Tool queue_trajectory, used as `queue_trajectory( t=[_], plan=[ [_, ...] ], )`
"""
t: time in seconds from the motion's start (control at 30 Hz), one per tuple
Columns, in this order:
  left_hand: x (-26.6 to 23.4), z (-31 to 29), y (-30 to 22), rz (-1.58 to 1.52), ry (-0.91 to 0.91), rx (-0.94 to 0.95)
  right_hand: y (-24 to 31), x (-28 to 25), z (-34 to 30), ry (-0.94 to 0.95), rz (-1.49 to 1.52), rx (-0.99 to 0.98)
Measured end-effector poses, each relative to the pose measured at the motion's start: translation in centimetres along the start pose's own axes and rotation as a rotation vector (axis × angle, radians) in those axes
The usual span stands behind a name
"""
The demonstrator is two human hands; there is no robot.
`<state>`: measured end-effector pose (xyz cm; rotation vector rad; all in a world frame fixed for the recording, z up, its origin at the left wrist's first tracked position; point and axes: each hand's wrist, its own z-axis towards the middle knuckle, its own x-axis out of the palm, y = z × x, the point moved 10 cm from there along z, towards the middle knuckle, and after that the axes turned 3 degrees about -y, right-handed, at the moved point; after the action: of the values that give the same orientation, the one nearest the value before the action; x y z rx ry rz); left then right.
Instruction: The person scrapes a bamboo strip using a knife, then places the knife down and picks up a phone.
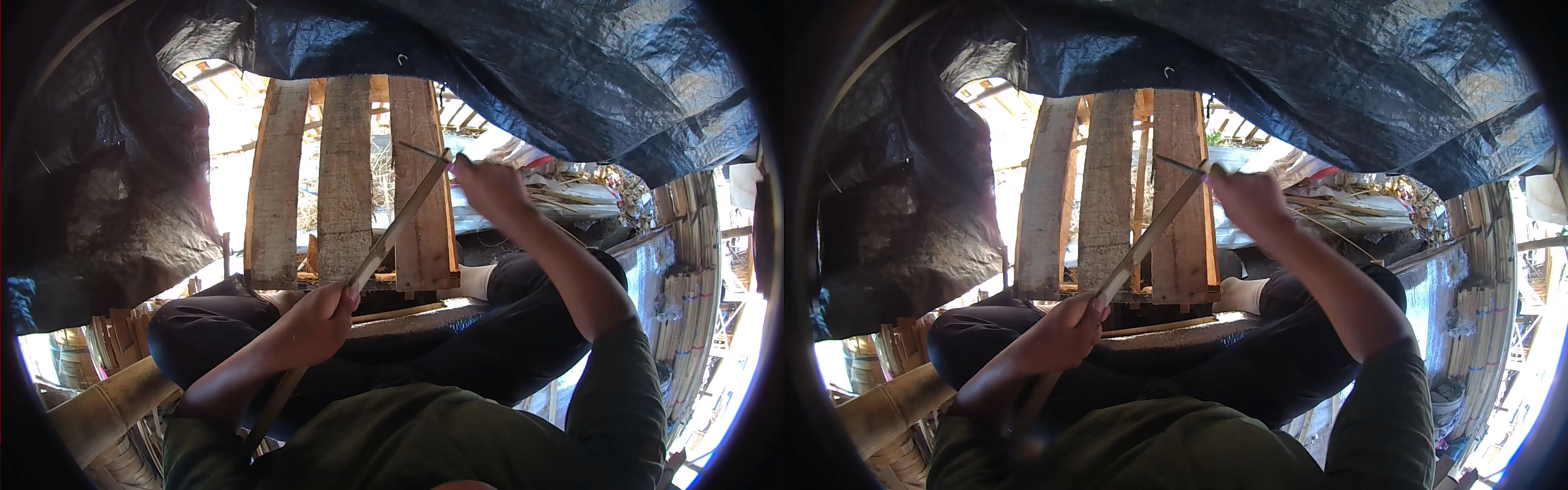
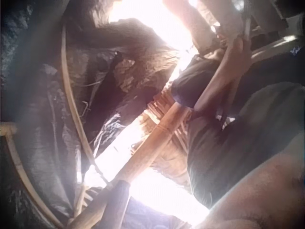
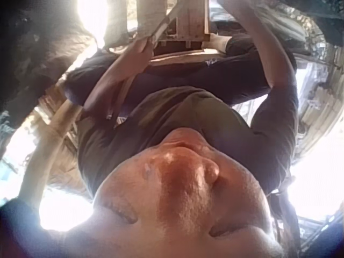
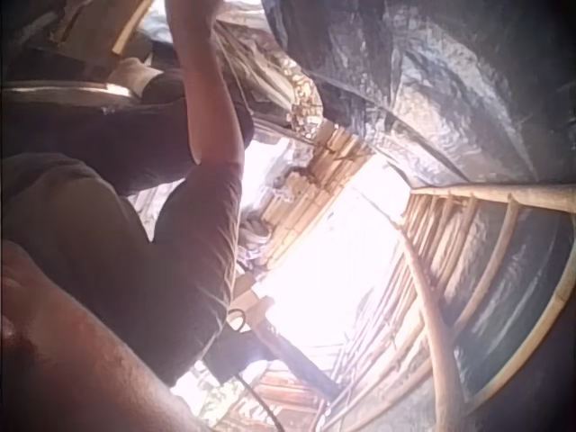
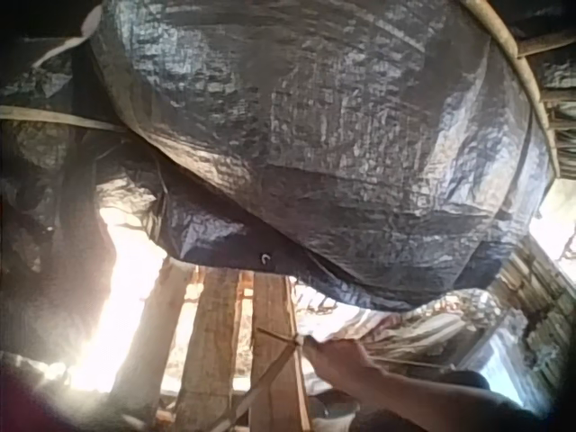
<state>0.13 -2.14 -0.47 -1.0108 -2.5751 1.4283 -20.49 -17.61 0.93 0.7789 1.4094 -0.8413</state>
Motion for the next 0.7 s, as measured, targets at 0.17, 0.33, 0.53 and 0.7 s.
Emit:
queue_trajectory(
  t=[0.17, 0.33, 0.53, 0.7],
  plan=[
    [-0.4, 0.3, -0.2, 0.144, -0.082, 0.090, 4.1, 0.0, -1.6, 0.034, 0.062, -0.124],
    [-0.2, -0.3, -0.5, 0.050, -0.019, 0.049, -0.4, 0.2, 0.0, -0.020, 0.055, -0.040],
    [-0.7, 0.2, 0.6, 0.111, -0.041, -0.001, 4.1, 0.2, -0.6, 0.092, 0.075, -0.144],
    [-1.1, -0.8, -0.4, 0.034, -0.060, 0.030, -10.0, 3.6, 0.0, 0.177, -0.200, 0.240]
  ],
)
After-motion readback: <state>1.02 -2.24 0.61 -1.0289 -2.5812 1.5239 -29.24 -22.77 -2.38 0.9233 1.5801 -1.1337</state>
